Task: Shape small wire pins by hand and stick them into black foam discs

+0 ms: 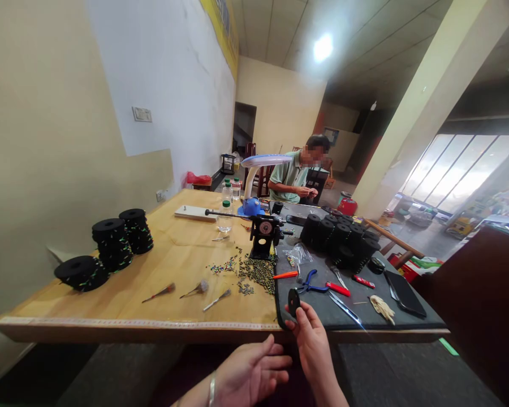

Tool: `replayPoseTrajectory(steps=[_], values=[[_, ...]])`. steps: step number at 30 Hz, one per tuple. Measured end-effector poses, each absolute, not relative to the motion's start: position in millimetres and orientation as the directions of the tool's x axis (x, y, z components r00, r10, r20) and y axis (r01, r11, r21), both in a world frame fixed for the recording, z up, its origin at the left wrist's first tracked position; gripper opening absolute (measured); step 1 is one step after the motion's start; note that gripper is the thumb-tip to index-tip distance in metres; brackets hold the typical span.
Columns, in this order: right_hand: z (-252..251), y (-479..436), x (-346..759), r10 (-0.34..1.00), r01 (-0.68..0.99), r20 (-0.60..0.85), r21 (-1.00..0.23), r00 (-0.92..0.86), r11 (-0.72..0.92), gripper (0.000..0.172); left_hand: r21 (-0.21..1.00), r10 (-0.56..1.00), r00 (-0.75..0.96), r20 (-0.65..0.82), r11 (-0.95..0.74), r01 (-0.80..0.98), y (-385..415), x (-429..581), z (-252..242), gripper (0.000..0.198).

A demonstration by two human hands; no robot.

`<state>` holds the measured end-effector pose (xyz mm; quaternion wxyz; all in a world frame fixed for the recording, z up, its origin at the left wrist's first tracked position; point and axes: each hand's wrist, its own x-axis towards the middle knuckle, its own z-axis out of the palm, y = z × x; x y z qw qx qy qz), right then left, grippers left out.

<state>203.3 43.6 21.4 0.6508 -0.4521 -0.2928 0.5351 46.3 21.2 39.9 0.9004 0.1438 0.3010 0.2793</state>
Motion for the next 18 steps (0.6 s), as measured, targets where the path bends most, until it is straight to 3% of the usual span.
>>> replayPoseTrajectory(steps=[3,7,9,14,18], values=[[21,38,197,0.962,-0.448,-0.117,-0.894,0.246,0.006,0.05,0.231,0.628,0.612,-0.481,0.764,-0.603,33,60,39,0.022],[16,32,200,0.957,-0.402,-0.079,-0.914,0.28,0.042,0.048,0.192,0.707,0.415,-0.573,0.608,-0.77,45,59,38,0.013],[13,32,207,0.943,-0.351,-0.075,-0.935,0.323,0.045,0.049,0.261,0.754,0.367,-0.545,0.569,-0.78,45,51,36,0.015],[7,45,226,0.9,-0.131,-0.038,-0.991,0.435,0.021,0.045,0.591,0.885,0.254,-0.39,0.452,-0.669,37,39,24,0.017],[4,55,230,0.875,0.1,0.069,-0.995,0.479,0.024,0.049,0.658,0.894,0.3,-0.333,0.448,-0.606,42,51,13,0.034]])
